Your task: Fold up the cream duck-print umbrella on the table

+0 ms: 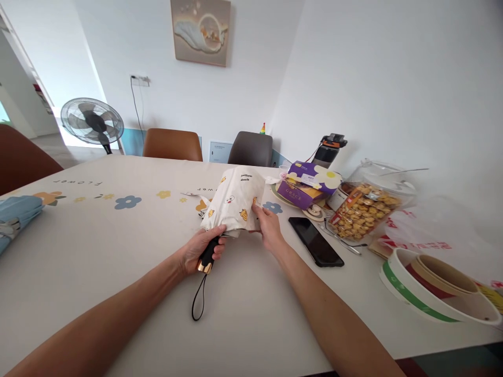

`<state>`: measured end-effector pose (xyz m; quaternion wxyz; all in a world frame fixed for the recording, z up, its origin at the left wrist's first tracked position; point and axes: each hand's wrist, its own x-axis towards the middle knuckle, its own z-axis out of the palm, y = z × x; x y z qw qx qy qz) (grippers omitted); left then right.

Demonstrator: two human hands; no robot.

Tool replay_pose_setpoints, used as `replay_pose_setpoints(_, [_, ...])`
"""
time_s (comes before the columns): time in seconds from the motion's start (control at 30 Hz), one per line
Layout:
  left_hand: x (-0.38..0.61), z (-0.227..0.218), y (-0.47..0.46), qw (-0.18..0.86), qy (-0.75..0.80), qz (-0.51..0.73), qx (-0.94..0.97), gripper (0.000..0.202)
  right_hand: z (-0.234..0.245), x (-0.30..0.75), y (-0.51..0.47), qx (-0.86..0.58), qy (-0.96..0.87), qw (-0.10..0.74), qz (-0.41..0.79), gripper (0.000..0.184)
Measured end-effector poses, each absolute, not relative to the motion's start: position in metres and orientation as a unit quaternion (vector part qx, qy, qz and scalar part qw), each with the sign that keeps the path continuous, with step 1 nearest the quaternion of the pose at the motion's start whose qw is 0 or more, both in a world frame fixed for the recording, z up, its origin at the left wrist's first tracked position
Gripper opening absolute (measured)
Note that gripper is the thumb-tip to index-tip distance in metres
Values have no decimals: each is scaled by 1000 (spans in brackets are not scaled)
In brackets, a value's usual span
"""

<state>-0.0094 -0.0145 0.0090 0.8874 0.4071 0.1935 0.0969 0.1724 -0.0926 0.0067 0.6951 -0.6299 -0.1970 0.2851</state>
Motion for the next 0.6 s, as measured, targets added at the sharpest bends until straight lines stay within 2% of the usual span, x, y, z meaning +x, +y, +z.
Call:
replay_pose_setpoints(0.1, [-8,7,-15,872,204,104,432,31,18,178,-95,-577,-180,750,270,27])
replay_pose_setpoints(0.23, [-6,5,-14,875,212,101,424,34,45,177,-101,-465,-244,799,293,24])
replay_pose_setpoints(0.37, [-6,5,-12,885,202,74,413,37,75,164,-94,-457,-342,784,244,15])
replay_pose_setpoints(0.6, [-7,6,-10,899,163,28,406,36,97,148,-37,-537,-464,687,157,29])
